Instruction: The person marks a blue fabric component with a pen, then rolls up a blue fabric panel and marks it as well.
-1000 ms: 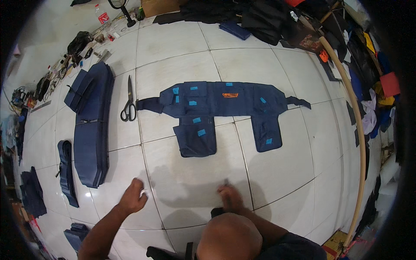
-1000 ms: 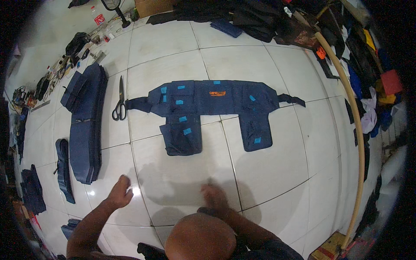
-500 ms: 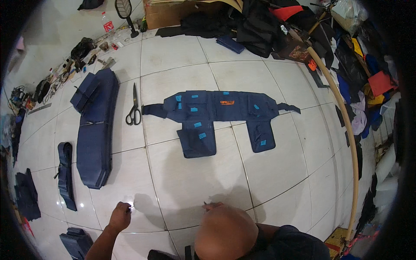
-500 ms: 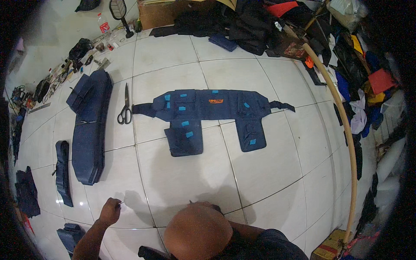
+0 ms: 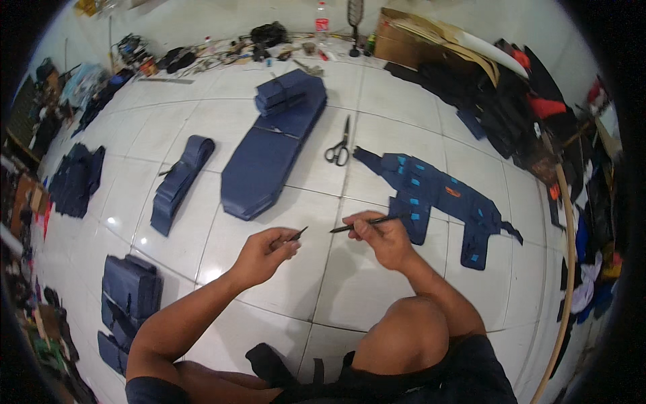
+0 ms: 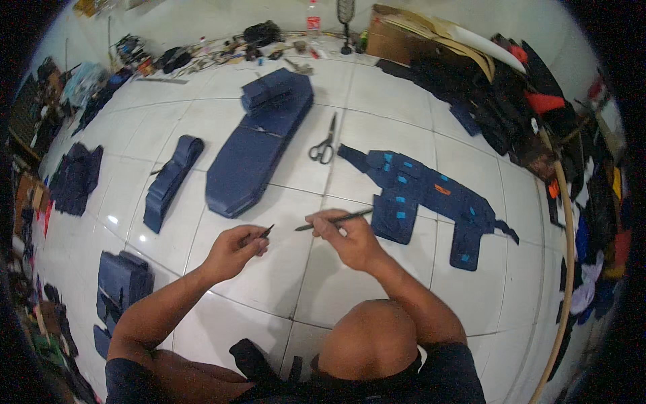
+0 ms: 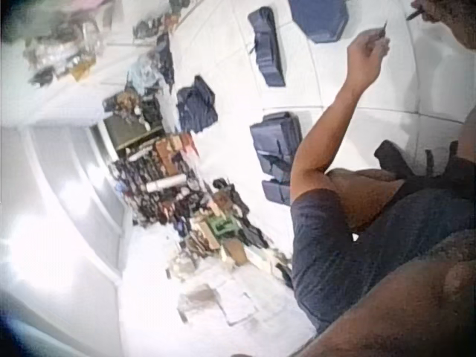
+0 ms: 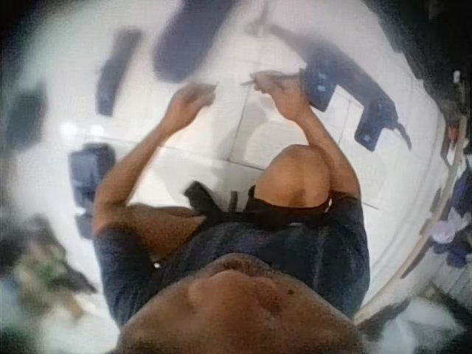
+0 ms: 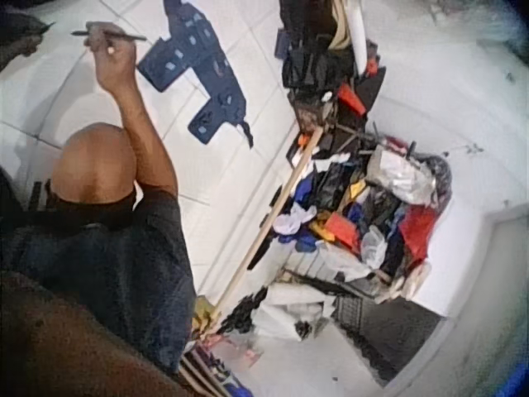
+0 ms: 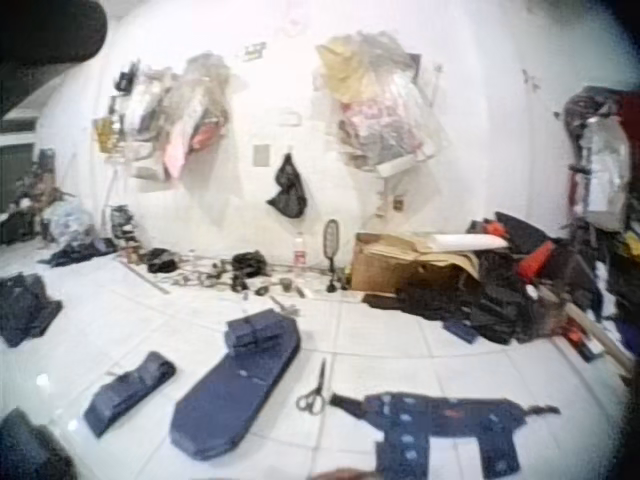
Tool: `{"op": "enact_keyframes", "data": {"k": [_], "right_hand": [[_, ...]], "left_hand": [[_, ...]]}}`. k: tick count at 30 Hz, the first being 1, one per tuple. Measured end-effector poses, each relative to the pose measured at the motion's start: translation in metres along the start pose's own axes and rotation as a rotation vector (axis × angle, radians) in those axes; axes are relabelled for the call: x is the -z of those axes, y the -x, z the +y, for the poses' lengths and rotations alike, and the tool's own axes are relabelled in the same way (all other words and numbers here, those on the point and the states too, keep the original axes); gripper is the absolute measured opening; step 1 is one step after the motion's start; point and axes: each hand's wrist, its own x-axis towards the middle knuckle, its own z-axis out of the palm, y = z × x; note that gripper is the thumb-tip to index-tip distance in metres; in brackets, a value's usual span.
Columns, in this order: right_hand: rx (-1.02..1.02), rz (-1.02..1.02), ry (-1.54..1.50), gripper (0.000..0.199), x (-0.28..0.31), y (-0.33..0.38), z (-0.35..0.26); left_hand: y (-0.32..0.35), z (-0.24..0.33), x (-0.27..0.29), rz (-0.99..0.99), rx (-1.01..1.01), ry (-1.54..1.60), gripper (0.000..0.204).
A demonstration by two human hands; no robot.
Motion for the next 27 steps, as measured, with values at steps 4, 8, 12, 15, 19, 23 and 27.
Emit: {"op": "enact_keyframes", "data": {"k": [4, 8, 12, 15, 19, 23, 27], "right_hand": [[0.011, -0.010, -0.189, 0.018, -0.028, -0.029, -0.036], [0.024, -0.028, -0.229, 0.015, -0.053, -0.032, -0.039], [0.081, -0.076, -0.188, 0.017, -0.068, -0.035, -0.030], [0.086, -0.078, -0.142, 0.018, -0.074, -0.036, -0.027], [0.037, -0.132, -0.082, 0.018, -0.076, -0.033, -0.025], [-0.038, -0.256, -0.088, 0.021, -0.081, -0.034, -0.020], [-0.026, -0.226, -0.158, 0.022, -0.085, -0.027, 0.000]], "left_hand": [[0.013, 0.013, 0.011, 0.061, -0.052, 0.059, 0.027], [0.026, 0.022, 0.018, 0.086, -0.062, 0.077, 0.024], [0.037, 0.026, 0.020, 0.069, -0.027, 0.043, 0.024], [0.040, 0.023, 0.018, 0.063, -0.020, 0.060, 0.022], [0.041, 0.029, 0.016, 0.032, -0.013, -0.055, 0.023], [0.047, 0.020, 0.016, 0.023, -0.118, -0.191, 0.027], [0.046, 0.016, 0.010, 0.020, -0.063, -0.122, 0.028]]}}
